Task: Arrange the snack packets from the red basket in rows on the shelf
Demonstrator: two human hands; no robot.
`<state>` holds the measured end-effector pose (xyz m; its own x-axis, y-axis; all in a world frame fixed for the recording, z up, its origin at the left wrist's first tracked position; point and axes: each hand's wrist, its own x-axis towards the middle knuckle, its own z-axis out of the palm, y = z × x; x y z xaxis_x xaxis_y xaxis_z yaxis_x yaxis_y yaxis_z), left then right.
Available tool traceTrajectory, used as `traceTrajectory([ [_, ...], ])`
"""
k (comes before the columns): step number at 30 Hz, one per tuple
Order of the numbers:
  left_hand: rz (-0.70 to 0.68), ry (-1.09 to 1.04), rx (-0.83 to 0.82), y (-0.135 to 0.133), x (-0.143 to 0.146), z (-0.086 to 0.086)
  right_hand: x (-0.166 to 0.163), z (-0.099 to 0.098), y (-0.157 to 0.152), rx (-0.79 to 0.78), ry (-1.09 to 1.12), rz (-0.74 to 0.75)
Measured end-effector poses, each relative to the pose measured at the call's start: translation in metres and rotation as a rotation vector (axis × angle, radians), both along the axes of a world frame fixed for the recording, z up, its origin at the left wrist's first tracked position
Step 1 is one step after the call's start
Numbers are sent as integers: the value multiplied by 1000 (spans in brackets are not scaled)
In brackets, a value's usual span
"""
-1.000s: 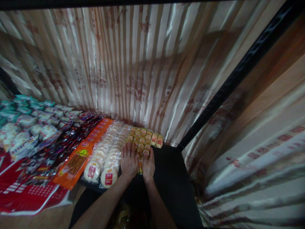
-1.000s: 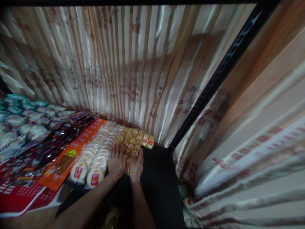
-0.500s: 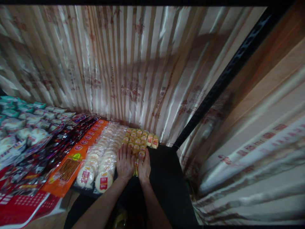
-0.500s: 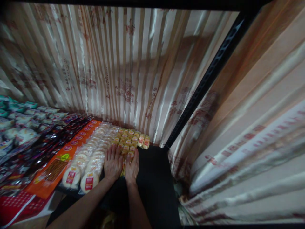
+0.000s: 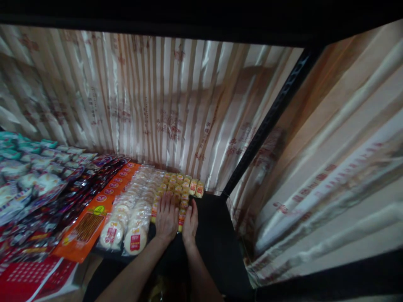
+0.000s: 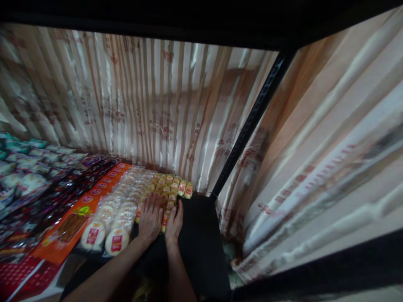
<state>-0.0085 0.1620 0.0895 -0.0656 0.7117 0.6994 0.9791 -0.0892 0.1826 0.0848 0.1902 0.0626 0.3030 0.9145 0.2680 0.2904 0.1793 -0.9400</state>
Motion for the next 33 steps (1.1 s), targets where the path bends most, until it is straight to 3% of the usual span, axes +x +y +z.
traceTrajectory([
  [5, -71, 9, -24, -18, 4, 5, 7, 9, -9, -38, -59, 14],
  [9, -61, -53, -9, -16, 4, 10, 11, 9, -15, -7, -233, 39],
  [14, -40, -109, -23, 12, -6, 28, -3, -3, -38, 213, -632, 23],
  [18, -143, -3, -75, 41, -6, 36, -17, -7, -47, 211, -837, -14],
  [27, -363, 200, -231, 106, 10, 29, -24, -16, -36, 196, -916, -33],
  [33, -411, 243, -333, 118, -5, 20, -26, -5, -39, 138, -924, 37],
])
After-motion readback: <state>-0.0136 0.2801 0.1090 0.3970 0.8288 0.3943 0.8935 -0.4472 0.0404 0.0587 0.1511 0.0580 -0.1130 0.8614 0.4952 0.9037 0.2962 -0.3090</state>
